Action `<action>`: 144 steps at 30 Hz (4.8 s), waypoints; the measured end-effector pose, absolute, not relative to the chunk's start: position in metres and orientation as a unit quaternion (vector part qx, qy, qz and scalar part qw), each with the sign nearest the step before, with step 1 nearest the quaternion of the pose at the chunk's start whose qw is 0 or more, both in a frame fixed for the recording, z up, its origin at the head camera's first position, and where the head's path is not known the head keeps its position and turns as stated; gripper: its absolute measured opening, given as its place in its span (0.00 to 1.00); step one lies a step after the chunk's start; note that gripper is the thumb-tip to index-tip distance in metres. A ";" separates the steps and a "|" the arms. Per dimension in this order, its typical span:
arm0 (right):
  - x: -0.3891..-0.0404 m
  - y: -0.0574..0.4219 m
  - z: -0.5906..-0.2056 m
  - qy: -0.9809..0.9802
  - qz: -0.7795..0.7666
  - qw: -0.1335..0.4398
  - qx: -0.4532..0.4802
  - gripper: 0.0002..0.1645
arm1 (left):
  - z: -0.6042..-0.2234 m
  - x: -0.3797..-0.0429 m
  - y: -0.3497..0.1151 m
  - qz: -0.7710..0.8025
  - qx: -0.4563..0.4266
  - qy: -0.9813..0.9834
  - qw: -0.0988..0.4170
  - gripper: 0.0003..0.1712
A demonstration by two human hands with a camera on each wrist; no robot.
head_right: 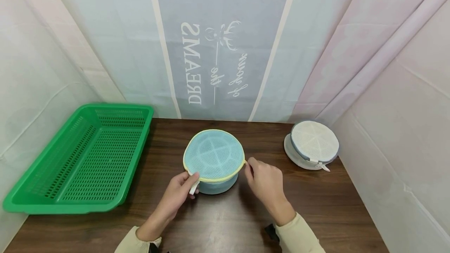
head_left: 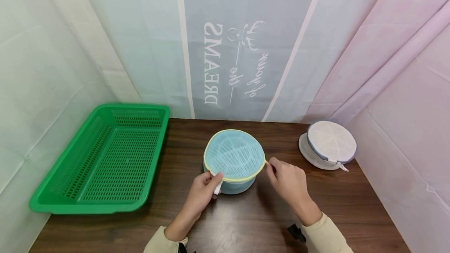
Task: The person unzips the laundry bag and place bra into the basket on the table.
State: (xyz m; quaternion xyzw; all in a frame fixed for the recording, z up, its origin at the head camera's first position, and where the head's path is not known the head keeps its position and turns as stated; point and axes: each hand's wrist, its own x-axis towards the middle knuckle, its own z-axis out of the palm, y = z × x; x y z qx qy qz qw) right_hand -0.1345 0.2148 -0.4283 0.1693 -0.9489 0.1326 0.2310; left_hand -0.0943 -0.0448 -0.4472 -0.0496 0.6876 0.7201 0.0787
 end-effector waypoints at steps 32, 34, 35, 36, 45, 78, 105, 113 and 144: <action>-0.109 0.194 -0.425 -0.944 0.174 0.186 0.209 0.21 | -0.452 -0.098 -0.045 0.741 -0.054 0.667 0.059 0.15; -0.108 0.193 -0.423 -0.944 0.176 0.185 0.211 0.20 | -0.452 -0.098 -0.045 0.741 -0.049 0.667 0.060 0.18; -0.108 0.192 -0.423 -0.943 0.177 0.184 0.213 0.20 | -0.451 -0.098 -0.044 0.742 -0.045 0.666 0.061 0.20; -0.107 0.192 -0.422 -0.943 0.178 0.183 0.214 0.20 | -0.450 -0.097 -0.044 0.741 -0.042 0.668 0.061 0.21; -0.103 0.186 -0.419 -0.940 0.176 0.184 0.227 0.21 | -0.447 -0.096 -0.044 0.731 -0.032 0.677 0.080 0.14; -0.093 0.155 -0.430 -0.908 0.204 0.210 0.301 0.16 | -0.449 -0.095 -0.043 0.726 -0.007 0.675 0.130 0.22; -0.093 0.143 -0.432 -0.907 0.203 0.190 0.315 0.14 | -0.449 -0.093 -0.040 0.722 0.003 0.678 0.139 0.21; -0.093 0.143 -0.433 -0.905 0.203 0.192 0.321 0.12 | -0.450 -0.093 -0.040 0.725 0.005 0.676 0.133 0.19; -0.096 0.148 -0.436 -0.898 0.200 0.211 0.329 0.17 | -0.452 -0.093 -0.042 0.727 -0.004 0.675 0.124 0.17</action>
